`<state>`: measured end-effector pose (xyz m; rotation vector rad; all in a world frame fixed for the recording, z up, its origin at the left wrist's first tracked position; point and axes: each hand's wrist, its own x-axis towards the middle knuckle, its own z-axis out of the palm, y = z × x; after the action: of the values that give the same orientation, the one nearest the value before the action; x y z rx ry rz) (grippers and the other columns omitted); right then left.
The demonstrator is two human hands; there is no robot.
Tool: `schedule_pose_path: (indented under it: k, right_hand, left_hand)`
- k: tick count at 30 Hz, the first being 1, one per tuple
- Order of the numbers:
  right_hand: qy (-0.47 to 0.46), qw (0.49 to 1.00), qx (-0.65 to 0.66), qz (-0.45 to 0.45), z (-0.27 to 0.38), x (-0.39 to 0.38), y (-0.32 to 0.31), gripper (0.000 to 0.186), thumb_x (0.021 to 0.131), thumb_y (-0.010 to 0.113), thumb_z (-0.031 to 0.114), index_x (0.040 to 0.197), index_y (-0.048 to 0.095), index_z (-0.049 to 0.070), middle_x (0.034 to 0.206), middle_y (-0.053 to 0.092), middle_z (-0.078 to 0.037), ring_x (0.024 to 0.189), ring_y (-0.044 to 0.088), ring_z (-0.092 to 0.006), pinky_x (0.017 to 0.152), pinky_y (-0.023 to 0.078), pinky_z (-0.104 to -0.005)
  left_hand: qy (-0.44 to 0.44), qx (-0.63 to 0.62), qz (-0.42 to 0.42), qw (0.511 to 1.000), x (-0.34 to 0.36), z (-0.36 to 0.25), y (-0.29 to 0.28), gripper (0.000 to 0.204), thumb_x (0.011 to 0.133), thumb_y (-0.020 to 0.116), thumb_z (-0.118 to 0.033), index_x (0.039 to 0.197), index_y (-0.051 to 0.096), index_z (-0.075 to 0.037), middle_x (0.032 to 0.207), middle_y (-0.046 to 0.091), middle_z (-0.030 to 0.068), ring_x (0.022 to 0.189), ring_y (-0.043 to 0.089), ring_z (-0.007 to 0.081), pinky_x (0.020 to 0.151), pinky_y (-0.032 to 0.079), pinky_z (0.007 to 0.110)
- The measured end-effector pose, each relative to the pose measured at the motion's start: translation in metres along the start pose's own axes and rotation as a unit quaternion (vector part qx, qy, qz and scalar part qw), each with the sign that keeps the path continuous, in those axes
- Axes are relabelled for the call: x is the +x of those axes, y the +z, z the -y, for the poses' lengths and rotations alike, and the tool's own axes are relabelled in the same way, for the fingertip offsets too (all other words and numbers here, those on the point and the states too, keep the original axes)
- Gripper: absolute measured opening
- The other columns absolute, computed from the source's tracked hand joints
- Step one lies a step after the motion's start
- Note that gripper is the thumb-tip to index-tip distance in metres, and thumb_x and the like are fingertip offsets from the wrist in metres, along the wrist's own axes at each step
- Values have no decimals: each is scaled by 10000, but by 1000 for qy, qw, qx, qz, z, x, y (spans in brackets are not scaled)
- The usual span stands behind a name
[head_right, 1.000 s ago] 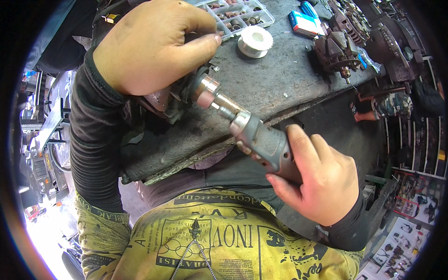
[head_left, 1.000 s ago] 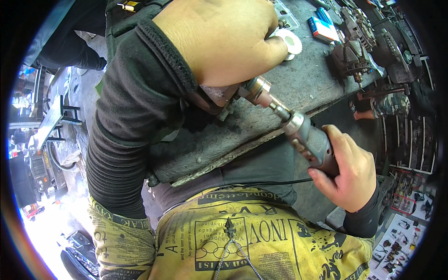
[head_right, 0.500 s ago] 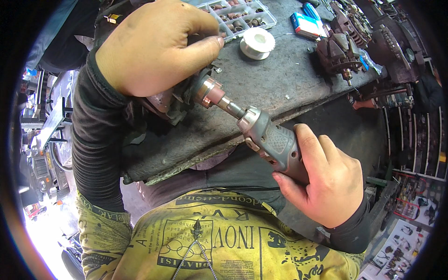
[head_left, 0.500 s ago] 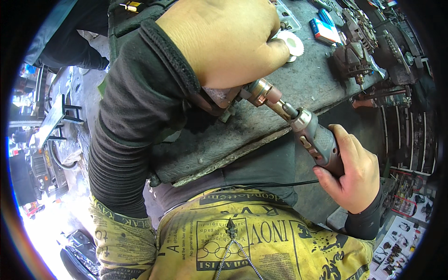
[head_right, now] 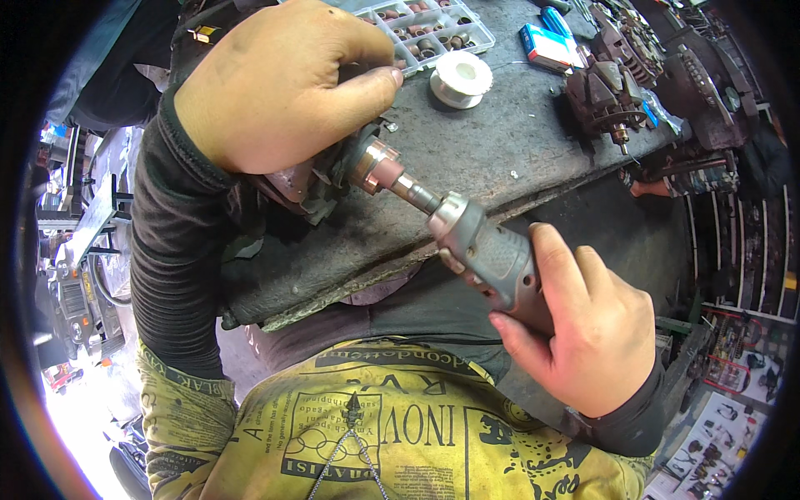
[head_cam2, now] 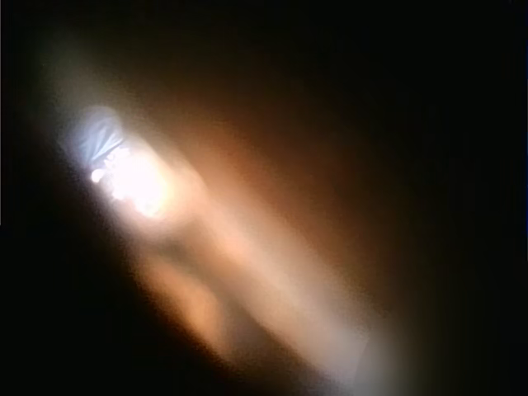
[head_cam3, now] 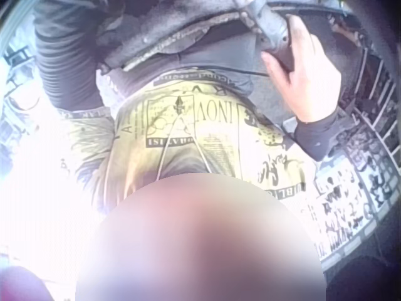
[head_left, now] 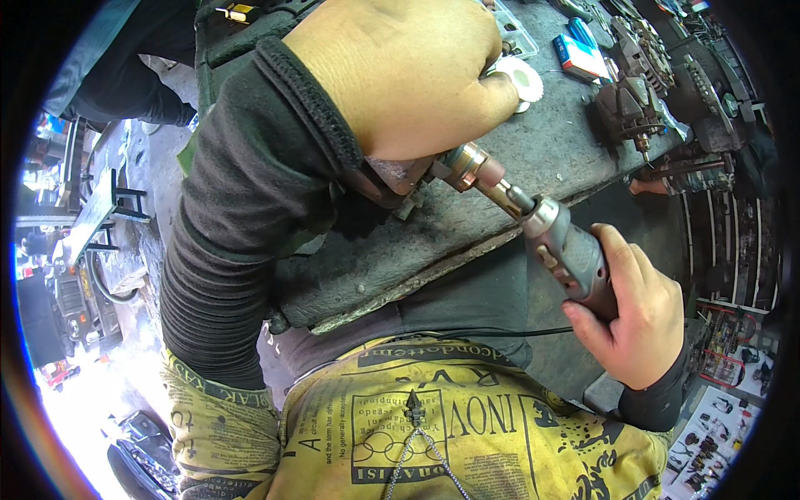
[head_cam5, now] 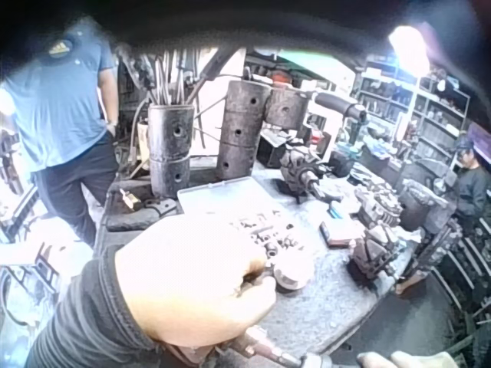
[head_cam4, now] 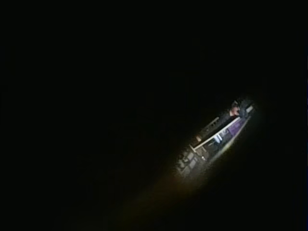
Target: The person uses a rotary tool with a grinding bit to smooth the surface of a cylindrical metal part held in the left hand. The person repeatedly repositions the part and applies the grinder to different sections on a cluttered workbench.
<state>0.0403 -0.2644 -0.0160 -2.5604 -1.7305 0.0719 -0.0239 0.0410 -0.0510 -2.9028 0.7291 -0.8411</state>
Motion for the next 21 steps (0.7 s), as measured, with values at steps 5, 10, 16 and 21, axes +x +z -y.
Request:
schedule_pose_path:
  k: [5, 10, 16, 21]
  right_hand:
    - [-18, 1000, -5, 17, 0, -1, -1, 730, 707, 862, 254, 1327, 574, -3, 825, 588, -110, 664, 644, -300, 575, 525, -403]
    - [-3, 1000, -2, -5, -1, 0, 0, 722, 717, 863, 253, 1331, 576, 5, 826, 587, -105, 662, 643, -293, 573, 523, -399]
    - [-6, 1000, 2, 7, -1, 0, 1, 720, 719, 860, 245, 1332, 573, 2, 826, 586, -106, 666, 643, -295, 579, 523, -403]
    - [3, 1000, 3, -2, -3, 0, 1, 719, 707, 863, 230, 1321, 574, -8, 818, 581, -107, 670, 641, -291, 580, 520, -397]
  left_hand:
    - [-21, 17, 24, 999, 0, 0, 1, 191, 829, 637, -236, 789, 649, -49, 708, 627, 126, 648, 657, 341, 574, 521, 463]
    - [-3, 4, 15, 1000, 1, 0, -1, 201, 816, 644, -246, 780, 642, -47, 702, 620, 128, 649, 659, 342, 571, 519, 464]
    - [4, 23, 14, 1000, 2, -4, -6, 205, 818, 643, -248, 778, 642, -47, 706, 623, 131, 648, 657, 344, 573, 518, 470]
    - [-42, -17, 20, 999, 2, -4, -3, 196, 842, 628, -233, 785, 651, -47, 711, 634, 132, 647, 653, 353, 579, 518, 470]
